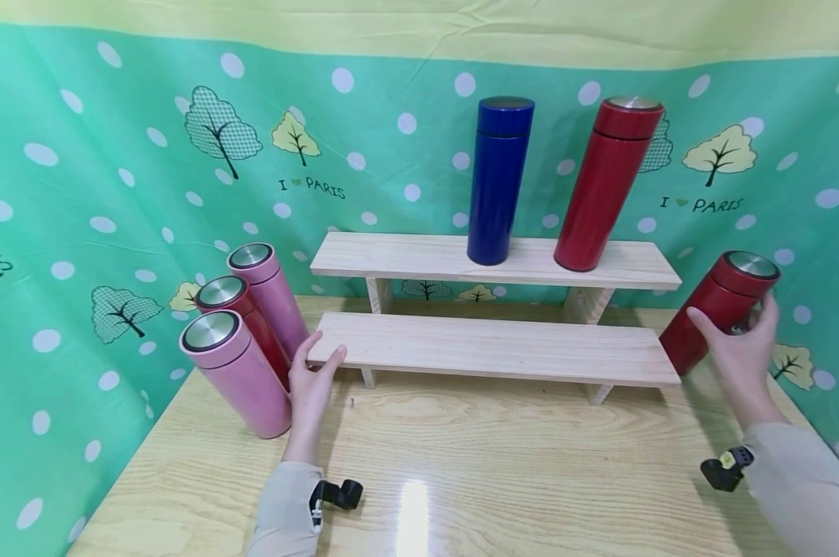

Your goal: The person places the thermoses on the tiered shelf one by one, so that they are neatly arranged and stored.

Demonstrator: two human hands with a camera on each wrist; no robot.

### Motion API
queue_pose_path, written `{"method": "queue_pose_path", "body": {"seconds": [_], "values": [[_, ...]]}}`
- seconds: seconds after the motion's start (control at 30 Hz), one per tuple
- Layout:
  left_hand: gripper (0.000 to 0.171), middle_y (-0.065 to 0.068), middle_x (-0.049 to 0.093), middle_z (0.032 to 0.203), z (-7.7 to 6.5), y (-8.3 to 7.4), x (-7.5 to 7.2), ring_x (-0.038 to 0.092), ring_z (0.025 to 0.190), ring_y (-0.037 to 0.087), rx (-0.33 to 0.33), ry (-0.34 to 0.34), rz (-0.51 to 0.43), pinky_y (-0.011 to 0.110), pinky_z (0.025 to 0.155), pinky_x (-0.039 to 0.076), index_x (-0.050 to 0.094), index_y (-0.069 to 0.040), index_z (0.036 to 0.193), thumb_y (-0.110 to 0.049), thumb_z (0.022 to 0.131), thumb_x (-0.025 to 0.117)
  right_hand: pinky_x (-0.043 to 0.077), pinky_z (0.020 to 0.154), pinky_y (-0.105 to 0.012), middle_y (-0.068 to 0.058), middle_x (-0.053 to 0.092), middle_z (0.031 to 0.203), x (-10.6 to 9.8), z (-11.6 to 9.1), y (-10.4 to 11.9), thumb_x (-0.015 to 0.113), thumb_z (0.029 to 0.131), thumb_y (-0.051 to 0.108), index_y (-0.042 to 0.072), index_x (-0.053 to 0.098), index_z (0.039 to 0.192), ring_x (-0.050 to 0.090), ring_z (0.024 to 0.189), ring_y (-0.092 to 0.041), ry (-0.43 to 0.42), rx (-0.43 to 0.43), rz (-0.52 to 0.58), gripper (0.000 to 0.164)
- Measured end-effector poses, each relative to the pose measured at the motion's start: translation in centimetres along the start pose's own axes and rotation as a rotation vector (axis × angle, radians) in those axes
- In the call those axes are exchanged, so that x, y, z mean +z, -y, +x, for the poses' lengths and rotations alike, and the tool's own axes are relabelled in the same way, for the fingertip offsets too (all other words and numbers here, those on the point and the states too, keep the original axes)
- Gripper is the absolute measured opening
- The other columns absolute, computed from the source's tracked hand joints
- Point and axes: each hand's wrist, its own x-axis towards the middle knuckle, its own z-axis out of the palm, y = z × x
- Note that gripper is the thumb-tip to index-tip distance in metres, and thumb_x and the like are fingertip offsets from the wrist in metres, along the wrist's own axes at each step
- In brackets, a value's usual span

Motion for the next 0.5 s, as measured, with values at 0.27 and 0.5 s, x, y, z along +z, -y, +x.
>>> {"method": "queue_pose_path", "body": {"seconds": [0.27, 0.5], "values": [[0.062, 0.011, 0.033, 0.157, -0.05, 0.01, 0.01, 0.024, 0.145, 0.025, 0.005, -0.002, -0.005, 0.047, 0.117, 0.02, 0.049, -0.014, 0.145, -0.028, 0.09, 0.075, 0.027, 0.116, -0.037, 0.005, 0.023, 0.16, 0.33, 0.08, -0.19, 0.068, 0.093, 0.035, 0.041, 0.005, 0.155, 0.025, 0.143, -0.013, -0.012, 0.025, -0.002, 0.089], [0.062, 0.011, 0.033, 0.157, -0.04, 0.04, 0.03, 0.024, 0.145, 0.025, 0.006, -0.003, -0.005, 0.046, 0.117, 0.021, 0.049, -0.014, 0.145, -0.028, 0.09, 0.075, 0.028, 0.116, -0.036, 0.005, 0.025, 0.159, 0.24, 0.2, -0.36, 0.069, 0.093, 0.035, 0.041, 0.008, 0.155, 0.028, 0.139, -0.012, -0.016, 0.017, 0.008, 0.087]]}}
